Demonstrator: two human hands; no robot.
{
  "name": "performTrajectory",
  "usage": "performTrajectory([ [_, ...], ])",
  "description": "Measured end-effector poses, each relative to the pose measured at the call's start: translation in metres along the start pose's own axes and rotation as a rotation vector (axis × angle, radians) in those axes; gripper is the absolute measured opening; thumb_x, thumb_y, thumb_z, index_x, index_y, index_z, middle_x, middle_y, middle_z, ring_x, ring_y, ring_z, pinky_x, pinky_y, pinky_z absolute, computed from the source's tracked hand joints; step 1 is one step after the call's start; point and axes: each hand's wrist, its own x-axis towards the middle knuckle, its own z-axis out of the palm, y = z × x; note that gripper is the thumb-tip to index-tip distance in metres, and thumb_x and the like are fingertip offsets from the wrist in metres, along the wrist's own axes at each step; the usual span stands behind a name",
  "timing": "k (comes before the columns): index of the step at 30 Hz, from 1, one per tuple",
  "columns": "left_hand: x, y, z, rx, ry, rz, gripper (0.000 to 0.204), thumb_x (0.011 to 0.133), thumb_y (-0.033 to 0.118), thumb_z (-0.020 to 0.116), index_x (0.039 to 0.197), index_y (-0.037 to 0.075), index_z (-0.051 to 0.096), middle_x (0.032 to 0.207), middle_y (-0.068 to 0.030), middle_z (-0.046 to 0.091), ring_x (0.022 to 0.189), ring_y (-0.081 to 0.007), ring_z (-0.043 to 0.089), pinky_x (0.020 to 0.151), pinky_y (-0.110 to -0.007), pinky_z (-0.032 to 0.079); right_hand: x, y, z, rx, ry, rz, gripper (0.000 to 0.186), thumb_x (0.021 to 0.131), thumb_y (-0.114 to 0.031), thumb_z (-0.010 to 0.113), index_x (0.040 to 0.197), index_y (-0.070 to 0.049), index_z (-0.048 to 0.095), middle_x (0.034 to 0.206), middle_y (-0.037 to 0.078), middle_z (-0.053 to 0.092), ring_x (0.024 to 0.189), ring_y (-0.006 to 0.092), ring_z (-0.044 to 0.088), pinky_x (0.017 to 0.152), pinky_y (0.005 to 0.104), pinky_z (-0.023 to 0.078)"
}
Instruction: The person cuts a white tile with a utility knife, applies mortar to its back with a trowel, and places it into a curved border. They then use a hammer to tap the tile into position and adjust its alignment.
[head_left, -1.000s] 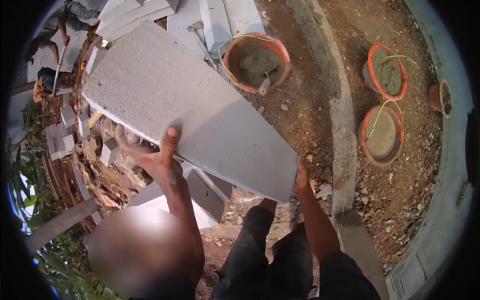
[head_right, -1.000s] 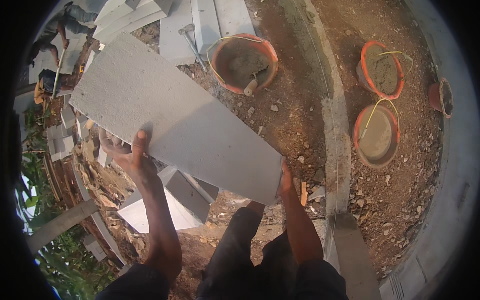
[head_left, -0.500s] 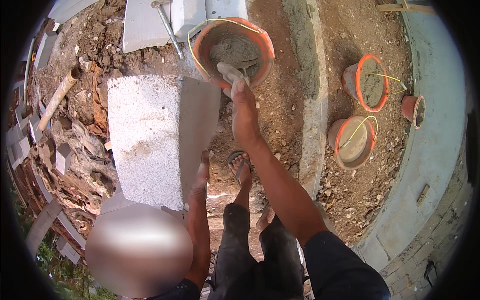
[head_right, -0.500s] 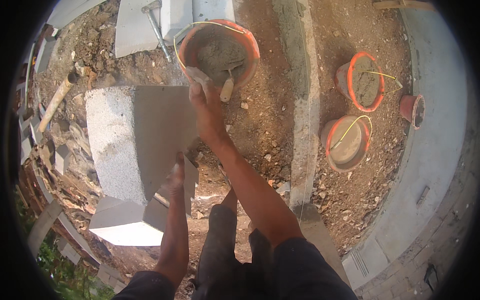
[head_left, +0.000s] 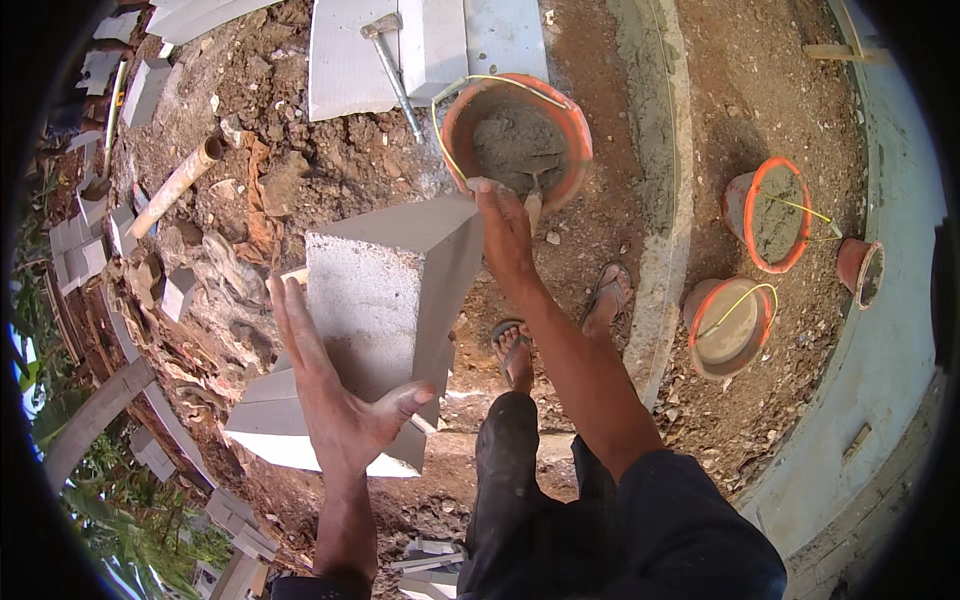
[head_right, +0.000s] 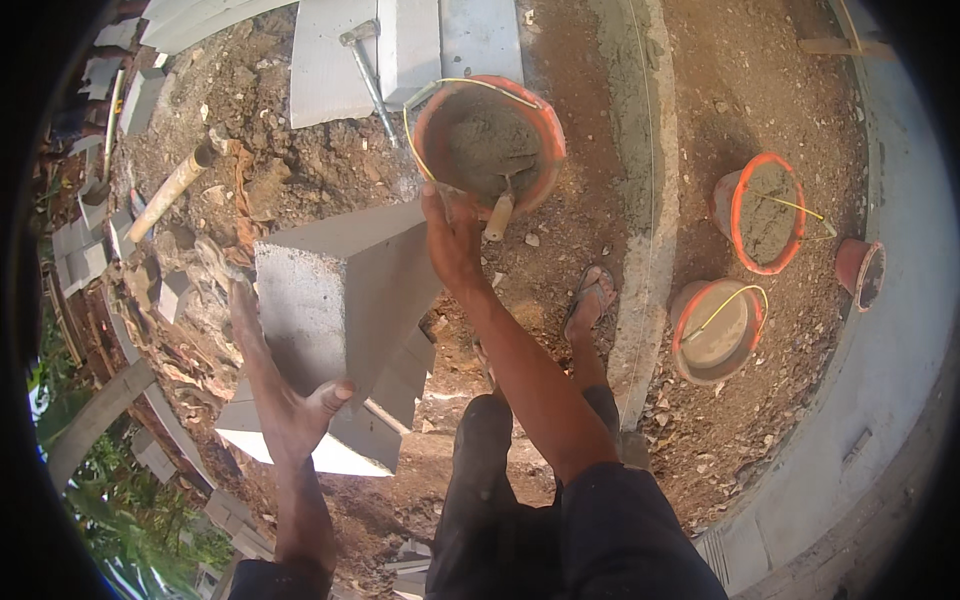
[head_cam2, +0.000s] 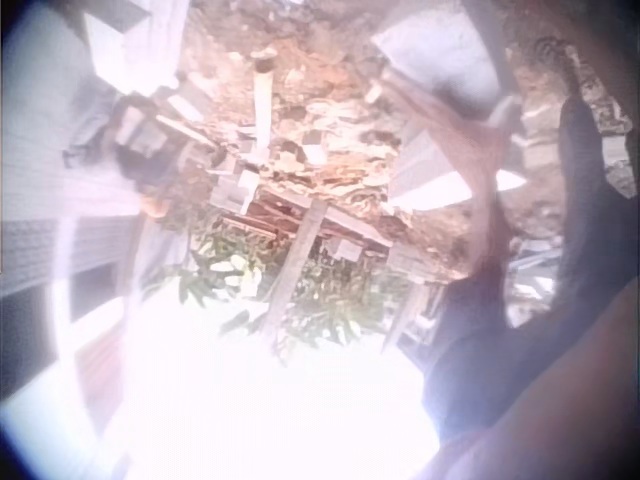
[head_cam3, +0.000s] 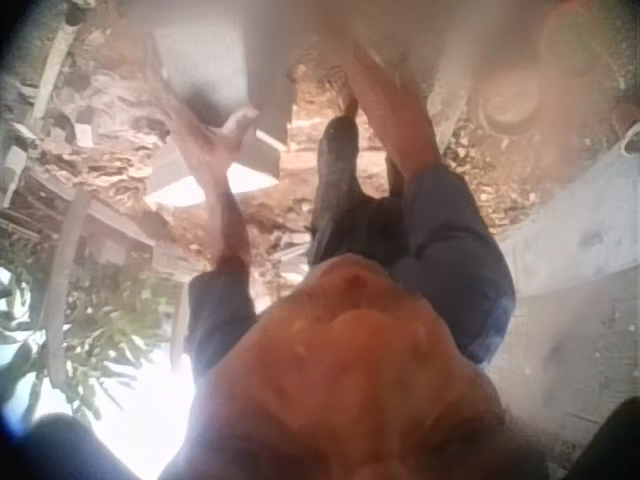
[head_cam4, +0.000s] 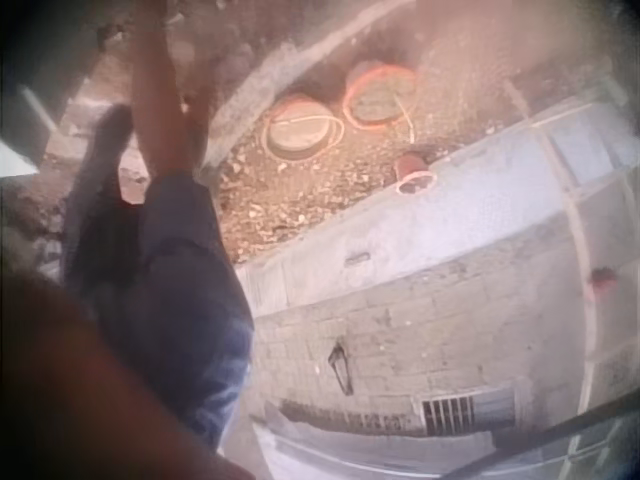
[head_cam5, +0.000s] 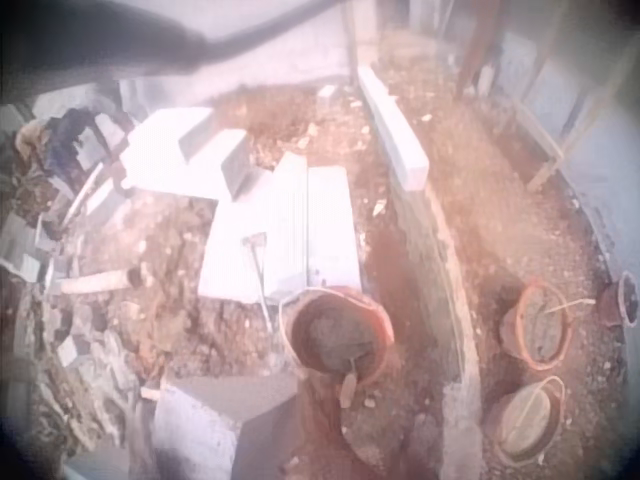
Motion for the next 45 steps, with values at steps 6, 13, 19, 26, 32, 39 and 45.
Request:
performTrajectory([
  [6,-0.003,0.013,0.021,0.187,-0.096,-0.020,0.116,0.059,0.040,0.084,0.153,0.005,0.026,0.152,-0.0316,0.021,0.140,-0.0492,0.026,0.110,-0.060,0.026,0.052,0.089,-0.035,-0.885,0.151,0.334,0.082,0.081,-0.033,0.073,0.136,0.012,0.032,0.132,0.036,0.038,0.123,0.0443,0.047,0.097,0.0507,0.045],
  [13,-0.001,0.010,0.027,0.096,-0.045,0.049,0.109,0.062,0.038,0.084,0.151,0.004,0.031,0.150,-0.0317,0.025,0.139,-0.0491,0.029,0.111,-0.057,0.028,0.032,0.056,-0.074,-0.632,0.019,0.333,0.084,0.079,-0.017,0.067,0.142,0.013,0.019,0.126,0.037,0.046,0.111,0.0473,0.057,0.094,0.0489,0.048],
  [19,-0.006,0.011,0.024,0.033,-0.031,-0.015,0.103,0.076,0.057,0.075,0.151,0.001,0.030,0.150,-0.0312,0.023,0.141,-0.0479,0.024,0.113,-0.058,0.025,-0.052,0.022,-0.128,-0.793,-0.158,0.366,0.075,0.074,-0.023,0.067,0.135,0.008,0.037,0.099,0.029,0.065,0.088,0.0437,0.067,0.077,0.0460,0.055],
  [26,0.002,0.001,0.032,-0.011,-0.065,0.046,0.099,0.080,0.054,0.072,0.152,0.003,0.026,0.153,-0.0277,0.016,0.144,-0.0454,0.017,0.114,-0.063,0.023,-0.051,0.122,-0.146,-0.618,-0.101,0.570,0.048,0.073,-0.027,0.072,0.108,0.005,0.062,0.090,0.027,0.069,0.082,0.0403,0.069,0.072,0.0459,0.055],
  [32,0.001,0.005,0.034,0.001,-0.075,0.053,0.099,0.080,0.048,0.073,0.153,0.004,0.022,0.154,-0.0229,0.016,0.146,-0.0407,0.015,0.118,-0.062,0.017,-0.056,0.136,-0.154,-0.606,-0.215,0.736,0.056,0.077,-0.043,0.077,0.112,-0.002,0.064,0.094,0.022,0.070,0.087,0.0359,0.070,0.079,0.0413,0.054],
  [39,0.000,0.008,0.033,-0.009,-0.070,0.082,0.097,0.082,0.049,0.069,0.152,0.001,0.021,0.153,-0.0227,0.017,0.146,-0.0396,0.015,0.119,-0.060,0.014,-0.177,0.059,-0.253,-0.511,0.262,0.272,0.060,0.072,-0.044,0.082,0.107,0.001,0.065,0.089,0.019,0.069,0.081,0.0326,0.069,0.075,0.0402,0.054],
  [45,0.003,-0.007,0.027,0.075,-0.089,0.133,0.098,0.083,0.049,0.070,0.152,0.001,0.019,0.155,-0.0234,0.019,0.146,-0.0392,0.016,0.119,-0.059,0.014,-0.267,0.031,-0.386,-0.599,0.651,0.570,0.054,0.082,-0.038,0.072,0.113,0.004,0.059,0.094,0.025,0.067,0.091,0.0421,0.066,0.079,0.0483,0.051],
])
